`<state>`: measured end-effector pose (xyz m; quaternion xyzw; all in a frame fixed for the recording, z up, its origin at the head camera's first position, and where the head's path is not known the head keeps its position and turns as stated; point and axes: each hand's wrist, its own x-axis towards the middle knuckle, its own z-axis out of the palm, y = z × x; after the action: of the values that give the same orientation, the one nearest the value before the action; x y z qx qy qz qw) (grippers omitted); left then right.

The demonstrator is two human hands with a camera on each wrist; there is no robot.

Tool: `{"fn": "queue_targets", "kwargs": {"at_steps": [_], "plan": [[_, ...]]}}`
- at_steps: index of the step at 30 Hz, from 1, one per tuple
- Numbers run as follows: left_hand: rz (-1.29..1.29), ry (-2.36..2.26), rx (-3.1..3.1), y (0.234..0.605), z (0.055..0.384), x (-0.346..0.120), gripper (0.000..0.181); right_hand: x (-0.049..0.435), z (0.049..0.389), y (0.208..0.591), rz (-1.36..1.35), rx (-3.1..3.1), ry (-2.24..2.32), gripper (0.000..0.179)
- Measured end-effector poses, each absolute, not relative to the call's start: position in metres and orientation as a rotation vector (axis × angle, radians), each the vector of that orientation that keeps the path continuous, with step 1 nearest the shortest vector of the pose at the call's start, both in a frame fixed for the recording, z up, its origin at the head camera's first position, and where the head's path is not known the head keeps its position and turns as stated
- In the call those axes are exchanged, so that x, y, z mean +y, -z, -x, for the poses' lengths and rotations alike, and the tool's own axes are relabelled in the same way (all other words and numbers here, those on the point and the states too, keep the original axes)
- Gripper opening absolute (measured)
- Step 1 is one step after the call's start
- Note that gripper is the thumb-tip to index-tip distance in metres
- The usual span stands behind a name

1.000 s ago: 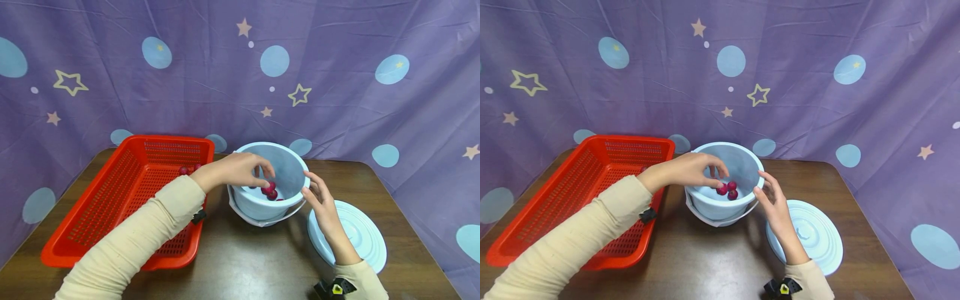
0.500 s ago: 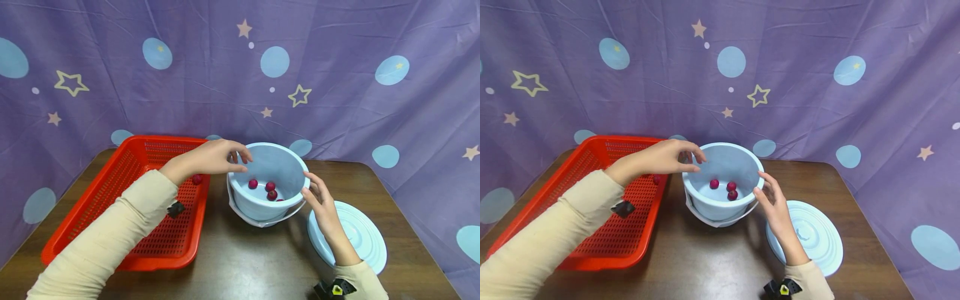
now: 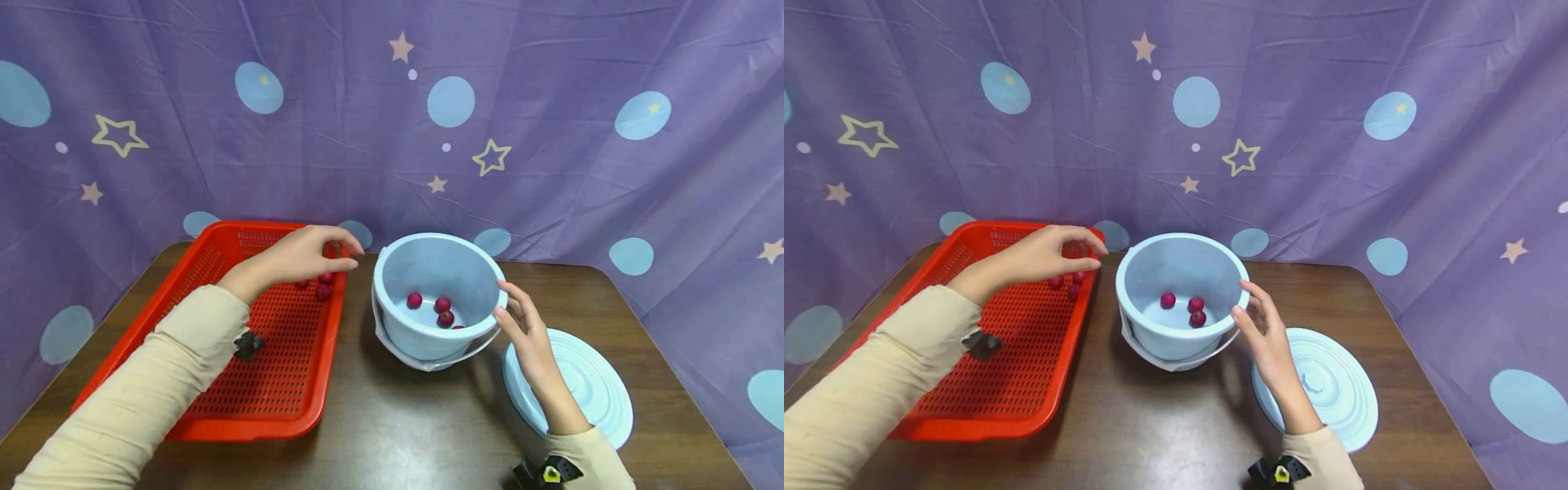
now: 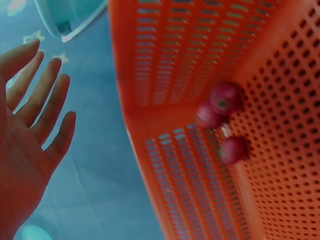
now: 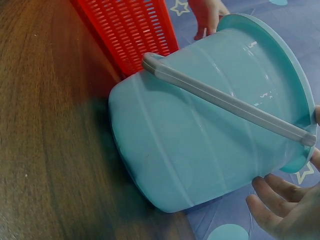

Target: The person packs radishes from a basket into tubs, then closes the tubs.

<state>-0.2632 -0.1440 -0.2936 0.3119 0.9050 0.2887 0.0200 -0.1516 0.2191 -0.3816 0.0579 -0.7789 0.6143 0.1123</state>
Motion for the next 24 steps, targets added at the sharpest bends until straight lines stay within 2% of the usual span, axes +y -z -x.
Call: {"fn": "queue_targets", "kwargs": {"at_steps": [24], "plan": [[-0.688,-0.996,2.842,0.346,0.296,-0.196,0.027,0.218,0.152,0.381,-0.177,-2.282,-1.798,0.045]]}}
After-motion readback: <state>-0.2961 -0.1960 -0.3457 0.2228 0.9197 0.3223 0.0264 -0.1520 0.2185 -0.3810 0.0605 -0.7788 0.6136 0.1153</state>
